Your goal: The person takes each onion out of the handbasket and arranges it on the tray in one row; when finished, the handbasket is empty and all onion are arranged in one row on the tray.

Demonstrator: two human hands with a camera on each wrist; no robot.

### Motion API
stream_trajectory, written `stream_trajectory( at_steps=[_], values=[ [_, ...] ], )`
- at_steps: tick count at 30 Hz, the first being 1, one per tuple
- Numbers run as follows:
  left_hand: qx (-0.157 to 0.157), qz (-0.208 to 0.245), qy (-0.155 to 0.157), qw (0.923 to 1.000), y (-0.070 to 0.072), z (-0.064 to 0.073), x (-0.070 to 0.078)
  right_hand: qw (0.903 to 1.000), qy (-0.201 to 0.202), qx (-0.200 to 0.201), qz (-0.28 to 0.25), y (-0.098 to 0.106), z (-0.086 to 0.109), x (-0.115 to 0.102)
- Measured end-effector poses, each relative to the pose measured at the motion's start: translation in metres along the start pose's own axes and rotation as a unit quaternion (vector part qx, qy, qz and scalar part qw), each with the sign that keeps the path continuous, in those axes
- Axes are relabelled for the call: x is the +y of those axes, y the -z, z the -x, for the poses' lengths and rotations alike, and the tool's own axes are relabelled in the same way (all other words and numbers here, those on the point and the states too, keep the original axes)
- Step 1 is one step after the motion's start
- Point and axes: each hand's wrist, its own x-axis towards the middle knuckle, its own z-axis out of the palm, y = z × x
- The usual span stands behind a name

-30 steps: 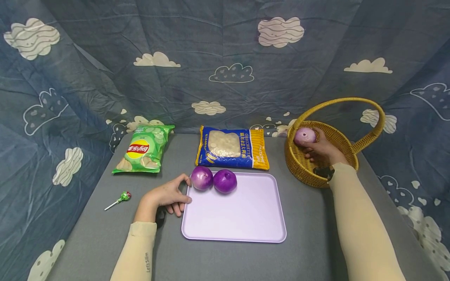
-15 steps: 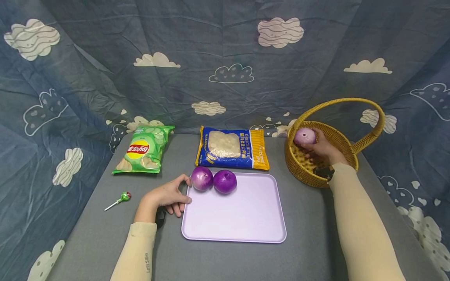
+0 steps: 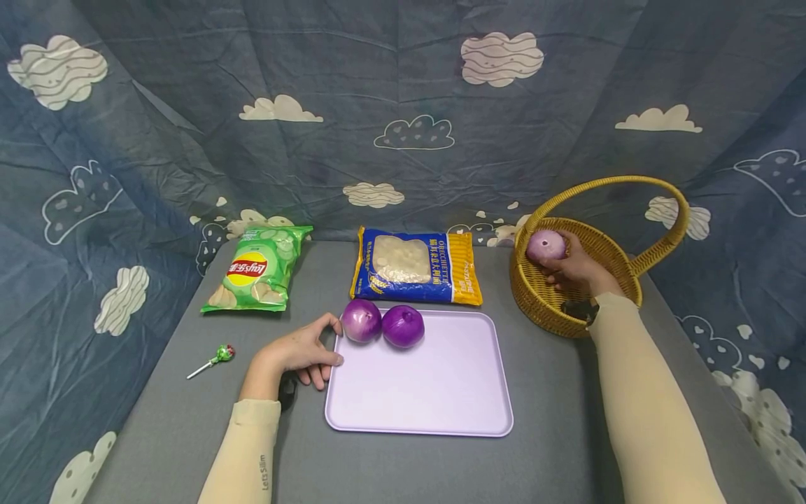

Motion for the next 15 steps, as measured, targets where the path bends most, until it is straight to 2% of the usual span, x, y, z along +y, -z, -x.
stream_trajectory(
  at_steps=[7,15],
  values=[
    [-0.001,0.001,-0.003,1.0,0.0003,0.0004,-0.0006,0.9999,-0.001,0.001,0.013,0.0002,0.0005,-0.0019],
    [-0.002,0.001,-0.001,1.0,0.0008,0.0,-0.0003,0.9999,0.003,0.012,0.002,-0.0014,0.0044,-0.0077]
  ],
)
